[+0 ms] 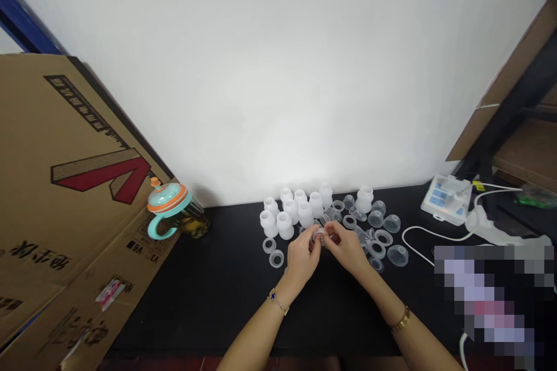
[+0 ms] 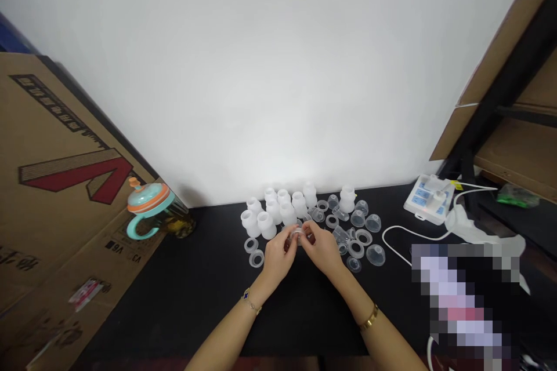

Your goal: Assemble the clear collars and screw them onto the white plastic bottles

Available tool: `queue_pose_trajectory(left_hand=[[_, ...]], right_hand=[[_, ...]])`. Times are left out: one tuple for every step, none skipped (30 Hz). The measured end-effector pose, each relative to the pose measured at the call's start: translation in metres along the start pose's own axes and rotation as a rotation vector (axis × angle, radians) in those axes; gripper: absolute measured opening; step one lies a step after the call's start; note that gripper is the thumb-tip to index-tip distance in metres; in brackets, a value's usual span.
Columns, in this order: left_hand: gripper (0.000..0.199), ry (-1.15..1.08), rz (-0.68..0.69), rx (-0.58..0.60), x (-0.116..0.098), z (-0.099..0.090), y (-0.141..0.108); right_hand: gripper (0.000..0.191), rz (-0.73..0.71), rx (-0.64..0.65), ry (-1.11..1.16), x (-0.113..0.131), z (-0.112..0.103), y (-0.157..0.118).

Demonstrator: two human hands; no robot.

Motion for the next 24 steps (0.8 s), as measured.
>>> queue_pose_trajectory(left_hand=[[0.028, -0.01, -0.011, 0.002, -0.001, 0.001, -0.001], [0.028, -0.017, -0.029, 0.003, -0.001, 0.002, -0.001], [0.028, -0.022, -0.049, 0.002, 0.0, 0.002, -0.002], [0.028, -0.026, -0.068, -0.004, 0.001, 0.002, -0.002], [0.027, -0.031, -0.082, -0.011, 0.002, 0.001, -0.002], [0.026, -0.035, -0.087, -0.017, 0.002, 0.001, -0.002], [0.025, -0.037, -0.083, -0.023, 0.003, -0.001, -0.001], [0.025, -0.035, -0.073, -0.029, 0.003, -0.002, 0.0], [0.025, -0.032, -0.06, -0.034, 0.003, -0.004, 0.001], [0.026, -0.028, -0.045, -0.04, 0.003, -0.005, 0.002], [0.027, -0.025, -0.03, -0.044, 0.003, -0.007, 0.003], [0.027, -0.024, -0.015, -0.045, 0.002, -0.008, 0.003], [0.028, -0.026, 0.0, -0.04, 0.002, -0.009, 0.004], [0.028, -0.028, 0.013, -0.03, 0.001, -0.009, 0.005], [0.028, -0.029, 0.025, -0.017, 0.001, -0.008, 0.005], [0.028, -0.03, 0.033, -0.004, 0.001, -0.007, 0.005], [0.029, -0.031, 0.036, 0.005, 0.001, -0.006, 0.005], [0.028, -0.031, 0.032, 0.008, 0.002, -0.005, 0.005], [0.028, -0.031, 0.023, 0.005, 0.003, -0.004, 0.005], [0.028, -0.028, 0.009, -0.005, 0.004, -0.004, 0.005], [0.027, -0.023, -0.005, -0.015, 0.006, -0.004, 0.005], [0.027, -0.015, -0.018, -0.025, 0.007, -0.004, 0.005], [0.026, -0.006, -0.029, -0.03, 0.008, -0.003, 0.005], [0.026, 0.002, -0.038, -0.028, 0.008, -0.003, 0.006]], right_hand=[[0.016, 0.007, -0.007, 0.009, 0.0, -0.001, 0.0], [0.017, 0.013, -0.008, 0.014, 0.0, -0.001, 0.0], [0.019, 0.019, -0.004, 0.013, 0.0, -0.001, 0.0], [0.021, 0.022, 0.003, 0.003, 0.0, 0.0, 0.0], [0.023, 0.021, 0.012, -0.015, 0.0, 0.001, 0.0], [0.026, 0.018, 0.022, -0.039, 0.0, 0.002, -0.001], [0.028, 0.012, 0.031, -0.064, 0.0, 0.004, -0.001], [0.029, 0.005, 0.036, -0.086, 0.0, 0.005, -0.001], [0.03, -0.003, 0.039, -0.104, 0.001, 0.006, -0.001], [0.031, -0.011, 0.041, -0.118, 0.001, 0.006, -0.001], [0.032, -0.018, 0.041, -0.129, 0.001, 0.006, -0.001], [0.032, -0.024, 0.039, -0.14, 0.002, 0.006, -0.001], [0.032, -0.029, 0.035, -0.148, 0.002, 0.006, -0.001], [0.032, -0.032, 0.032, -0.153, 0.003, 0.005, -0.001], [0.031, -0.034, 0.029, -0.154, 0.003, 0.005, 0.0], [0.03, -0.036, 0.026, -0.153, 0.002, 0.004, 0.0], [0.029, -0.039, 0.023, -0.151, 0.002, 0.004, 0.0], [0.029, -0.042, 0.022, -0.151, 0.001, 0.005, 0.0], [0.028, -0.044, 0.022, -0.155, 0.0, 0.005, 0.0], [0.028, -0.044, 0.018, -0.16, -0.001, 0.006, 0.0], [0.028, -0.042, 0.011, -0.162, -0.003, 0.007, 0.0], [0.028, -0.04, 0.004, -0.16, -0.004, 0.007, 0.0], [0.028, -0.038, -0.004, -0.156, -0.005, 0.007, 0.0], [0.028, -0.037, -0.01, -0.15, -0.005, 0.007, 0.0]])
Point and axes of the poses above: each hand's wrist, its own y-axis towards the middle knuckle, its own z-axis out of the palm, x = y × z, the point moved 5 cm from there along y, towards the middle knuckle, and after that the axes turned 1 degree about -z, right-handed, at the moved point
